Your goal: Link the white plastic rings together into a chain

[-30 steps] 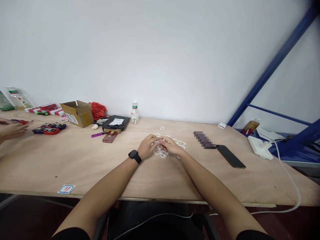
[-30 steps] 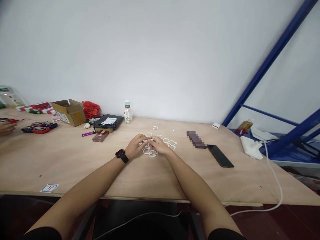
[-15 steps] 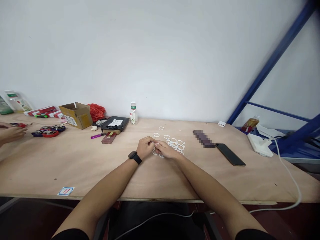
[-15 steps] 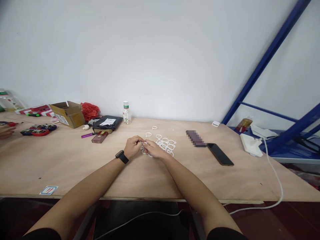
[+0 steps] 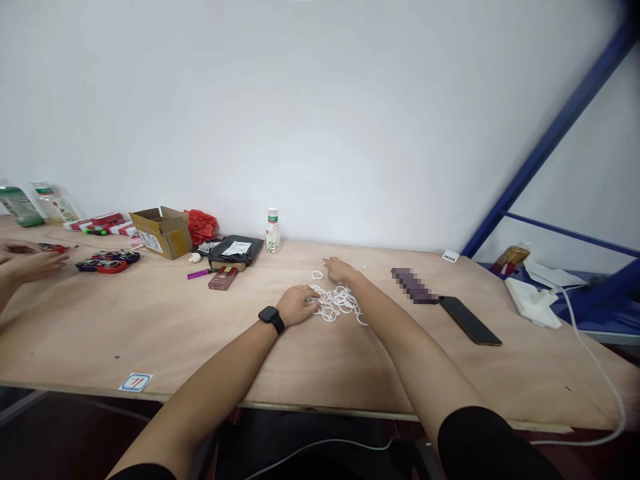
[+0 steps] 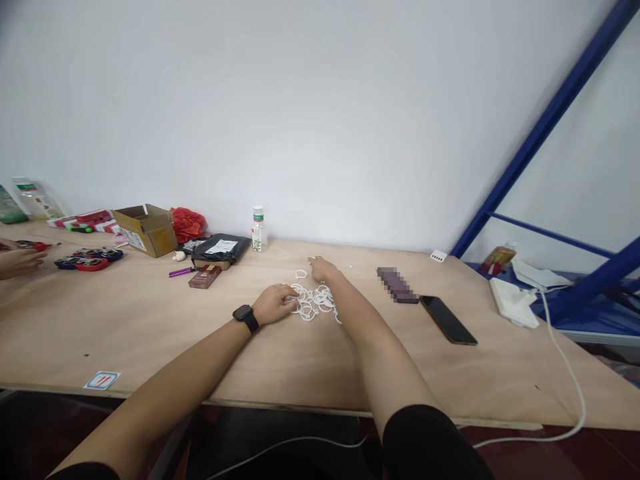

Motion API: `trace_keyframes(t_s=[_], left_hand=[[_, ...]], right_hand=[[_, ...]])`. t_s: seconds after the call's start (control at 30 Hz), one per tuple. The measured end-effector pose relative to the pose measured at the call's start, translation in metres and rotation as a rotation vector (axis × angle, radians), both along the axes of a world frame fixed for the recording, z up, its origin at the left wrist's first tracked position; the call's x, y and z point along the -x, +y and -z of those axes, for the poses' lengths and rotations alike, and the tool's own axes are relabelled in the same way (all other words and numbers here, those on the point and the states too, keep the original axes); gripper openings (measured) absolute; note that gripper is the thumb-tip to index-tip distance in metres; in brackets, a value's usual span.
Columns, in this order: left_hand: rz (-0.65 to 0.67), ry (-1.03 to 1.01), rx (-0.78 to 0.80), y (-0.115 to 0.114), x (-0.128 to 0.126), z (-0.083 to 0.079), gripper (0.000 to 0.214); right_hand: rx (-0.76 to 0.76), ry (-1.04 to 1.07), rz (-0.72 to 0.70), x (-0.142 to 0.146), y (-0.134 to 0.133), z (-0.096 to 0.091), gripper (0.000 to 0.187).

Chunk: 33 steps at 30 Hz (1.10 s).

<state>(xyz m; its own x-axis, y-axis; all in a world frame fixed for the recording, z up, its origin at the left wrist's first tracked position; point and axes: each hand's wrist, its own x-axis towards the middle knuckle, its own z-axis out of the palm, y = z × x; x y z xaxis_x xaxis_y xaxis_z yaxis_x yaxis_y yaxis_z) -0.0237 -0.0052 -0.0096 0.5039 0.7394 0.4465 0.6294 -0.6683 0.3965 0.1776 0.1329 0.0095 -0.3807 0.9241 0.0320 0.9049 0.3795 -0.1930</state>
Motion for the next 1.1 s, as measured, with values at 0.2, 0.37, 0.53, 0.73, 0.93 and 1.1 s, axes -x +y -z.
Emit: trace_keyframes(t_s=[0.2, 0.37, 0.53, 0.73, 0.93, 1.1], left_hand=[[-0.085, -0.106, 0.026, 0.003, 0.003, 0.001, 0.019], [-0.123, -0.209, 0.015, 0.009, 0.005, 0.006, 0.017], [-0.149, -0.321, -0.058, 0.01, 0.005, 0.004, 0.031], [0.019, -0.31, -0.122, -0.002, -0.002, -0.008, 0.024], [-0.02, -0.285, -0.071, -0.006, -0.005, -0.007, 0.017], [-0.051, -0.33, -0.061, -0.006, -0.005, -0.006, 0.015]], right_hand=[[-0.009, 0.074, 0.028, 0.011, -0.005, 0.012, 0.042], [-0.016, 0.163, 0.007, 0.009, -0.019, 0.004, 0.03], [0.006, 0.502, -0.106, 0.007, -0.058, -0.004, 0.029], [0.438, 1.117, -0.264, 0.008, -0.11, 0.0, 0.023], [0.433, 1.205, -0.173, 0.011, -0.117, -0.004, 0.029], [0.42, 1.214, -0.172, 0.016, -0.121, -0.004, 0.031]])
